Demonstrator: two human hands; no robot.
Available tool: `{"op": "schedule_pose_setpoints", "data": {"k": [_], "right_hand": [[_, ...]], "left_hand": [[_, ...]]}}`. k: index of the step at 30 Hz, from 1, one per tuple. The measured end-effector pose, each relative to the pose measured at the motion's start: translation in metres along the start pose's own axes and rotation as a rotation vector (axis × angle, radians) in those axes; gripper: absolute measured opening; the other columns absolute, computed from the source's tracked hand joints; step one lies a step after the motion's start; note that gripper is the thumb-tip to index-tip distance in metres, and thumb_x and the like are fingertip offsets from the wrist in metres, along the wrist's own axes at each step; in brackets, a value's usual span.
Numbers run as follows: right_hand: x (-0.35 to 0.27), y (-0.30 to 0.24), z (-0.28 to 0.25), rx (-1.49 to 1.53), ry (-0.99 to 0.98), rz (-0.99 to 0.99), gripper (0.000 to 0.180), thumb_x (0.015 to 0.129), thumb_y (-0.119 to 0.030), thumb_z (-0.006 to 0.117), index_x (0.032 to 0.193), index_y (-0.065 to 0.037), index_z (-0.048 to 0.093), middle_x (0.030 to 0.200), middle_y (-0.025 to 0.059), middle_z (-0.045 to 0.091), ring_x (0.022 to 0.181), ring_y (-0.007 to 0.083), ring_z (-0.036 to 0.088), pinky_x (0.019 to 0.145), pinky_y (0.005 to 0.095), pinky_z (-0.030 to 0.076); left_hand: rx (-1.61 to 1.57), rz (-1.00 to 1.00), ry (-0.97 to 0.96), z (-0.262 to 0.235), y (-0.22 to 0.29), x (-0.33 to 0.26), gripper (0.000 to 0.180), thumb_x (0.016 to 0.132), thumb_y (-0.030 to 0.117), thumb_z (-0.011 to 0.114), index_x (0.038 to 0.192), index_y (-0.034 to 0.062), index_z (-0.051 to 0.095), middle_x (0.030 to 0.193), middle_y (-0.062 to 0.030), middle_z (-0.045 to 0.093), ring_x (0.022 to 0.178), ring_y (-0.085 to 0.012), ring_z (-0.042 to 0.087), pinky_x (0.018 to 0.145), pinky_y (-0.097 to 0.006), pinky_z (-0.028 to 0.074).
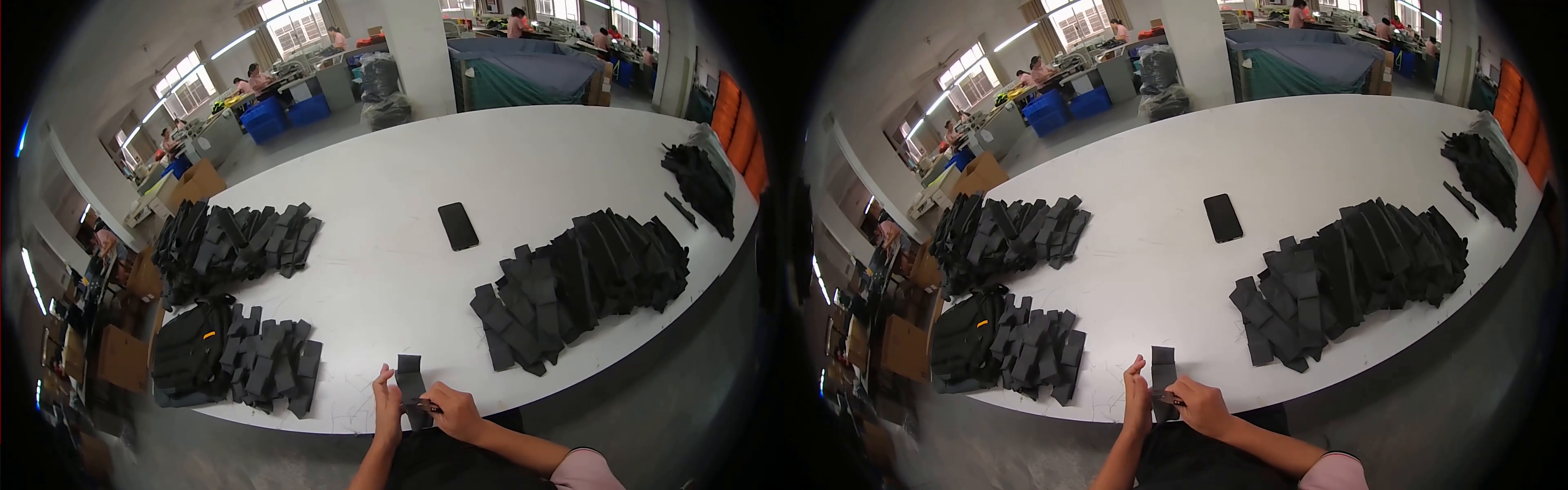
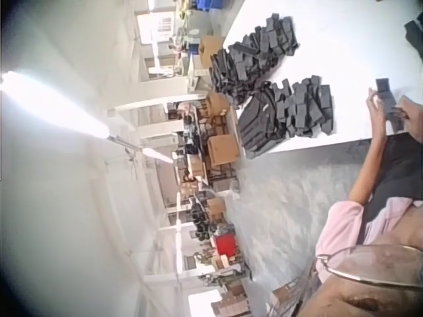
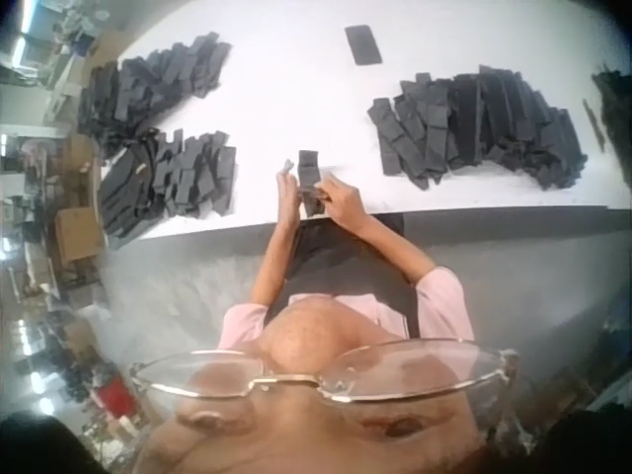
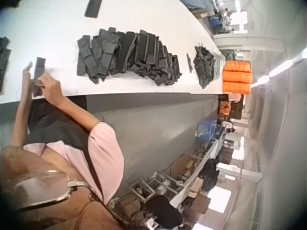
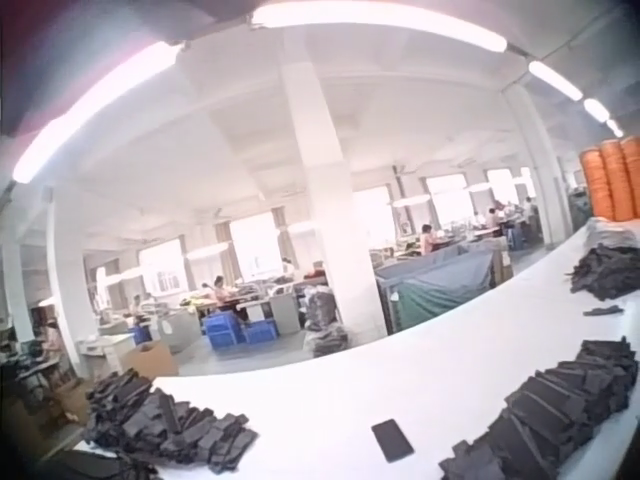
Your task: Trimming excess material from small black fabric pieces using handheld snips.
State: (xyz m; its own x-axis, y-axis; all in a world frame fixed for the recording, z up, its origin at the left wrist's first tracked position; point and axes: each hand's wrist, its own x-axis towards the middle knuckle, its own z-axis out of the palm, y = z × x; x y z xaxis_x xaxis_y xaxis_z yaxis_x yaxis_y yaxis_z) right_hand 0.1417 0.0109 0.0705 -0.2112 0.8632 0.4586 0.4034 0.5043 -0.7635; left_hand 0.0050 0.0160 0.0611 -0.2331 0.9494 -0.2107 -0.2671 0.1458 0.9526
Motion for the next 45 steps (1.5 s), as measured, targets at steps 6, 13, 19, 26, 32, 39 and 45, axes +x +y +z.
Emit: {"op": "schedule_pose_setpoints", "data": {"k": [6, 13, 19, 26, 32, 39, 45], "right_hand": [[0.010, 0.005, -0.007, 0.306, 0.004, 0.160, 0.018, 0.080, -0.014, 0.069, 0.085, 0.000, 0.058, 0.076, 0.0089, 0.057, 0.057, 0.0220, 0.052, 0.054, 0.0305, 0.043], [0.007, 0.020, -0.002, 0.591, -0.214, 0.504, 0.015, 0.084, -0.014, 0.065, 0.086, 0.001, 0.060, 0.070, 0.0026, 0.058, 0.062, 0.0063, 0.048, 0.060, 0.0228, 0.042], [0.021, 0.000, -0.006, 0.245, 0.030, 0.255, 0.023, 0.078, -0.012, 0.069, 0.096, -0.003, 0.058, 0.086, 0.0104, 0.051, 0.072, 0.0240, 0.057, 0.065, 0.0315, 0.047], [0.019, -0.005, -0.025, 0.211, 0.041, 0.322, 0.027, 0.078, -0.004, 0.068, 0.102, -0.001, 0.055, 0.074, 0.0053, 0.055, 0.065, 0.0113, 0.054, 0.059, 0.0232, 0.044], [0.001, 0.001, -0.029, 0.039, 0.102, 0.129, 0.029, 0.073, -0.007, 0.071, 0.099, -0.005, 0.059, 0.081, 0.0060, 0.057, 0.062, 0.0177, 0.059, 0.053, 0.0271, 0.047], [0.009, 0.002, -0.021, -0.087, 0.100, -0.041, 0.024, 0.071, -0.007, 0.071, 0.092, -0.006, 0.062, 0.076, 0.0046, 0.055, 0.054, 0.0213, 0.053, 0.048, 0.0306, 0.040], [0.010, 0.003, -0.017, -0.179, 0.090, -0.087, 0.022, 0.071, -0.007, 0.070, 0.092, -0.006, 0.062, 0.074, 0.0049, 0.054, 0.053, 0.0209, 0.052, 0.048, 0.0312, 0.040]], "left_hand": [[0.173, 0.101, -0.513, -0.027, -0.006, -0.004, 0.036, 0.089, 0.034, 0.057, 0.106, 0.0033, 0.057, 0.119, -0.0097, 0.051, 0.101, -0.0137, 0.050, 0.090, -0.029, 0.038], [0.317, -0.079, -0.352, -0.021, 0.006, -0.018, 0.017, 0.084, 0.016, 0.059, 0.094, 0.0015, 0.057, 0.081, 0.0001, 0.057, 0.073, -0.0063, 0.051, 0.066, -0.022, 0.042], [0.284, 0.079, -0.147, 0.000, 0.011, -0.014, 0.016, 0.085, 0.014, 0.059, 0.091, -0.0010, 0.059, 0.080, 0.0008, 0.057, 0.075, -0.0054, 0.048, 0.066, -0.022, 0.042], [0.132, -0.038, -0.059, 0.002, 0.024, -0.010, 0.013, 0.085, 0.009, 0.059, 0.092, -0.0019, 0.057, 0.082, 0.0009, 0.057, 0.073, -0.0046, 0.048, 0.064, -0.020, 0.040], [0.126, -0.054, -0.036, -0.001, 0.025, -0.016, 0.015, 0.085, 0.007, 0.054, 0.095, -0.0028, 0.059, 0.088, -0.0106, 0.066, 0.074, -0.0096, 0.058, 0.068, -0.023, 0.046], [0.200, 0.002, -0.079, 0.005, 0.027, -0.023, 0.013, 0.084, 0.009, 0.058, 0.093, -0.0008, 0.059, 0.077, 0.0024, 0.057, 0.069, -0.0034, 0.047, 0.060, -0.019, 0.039], [0.195, -0.028, -0.071, 0.002, 0.024, -0.025, 0.012, 0.085, 0.009, 0.058, 0.091, -0.0008, 0.059, 0.076, 0.0030, 0.056, 0.068, -0.0029, 0.046, 0.060, -0.019, 0.039]]}}
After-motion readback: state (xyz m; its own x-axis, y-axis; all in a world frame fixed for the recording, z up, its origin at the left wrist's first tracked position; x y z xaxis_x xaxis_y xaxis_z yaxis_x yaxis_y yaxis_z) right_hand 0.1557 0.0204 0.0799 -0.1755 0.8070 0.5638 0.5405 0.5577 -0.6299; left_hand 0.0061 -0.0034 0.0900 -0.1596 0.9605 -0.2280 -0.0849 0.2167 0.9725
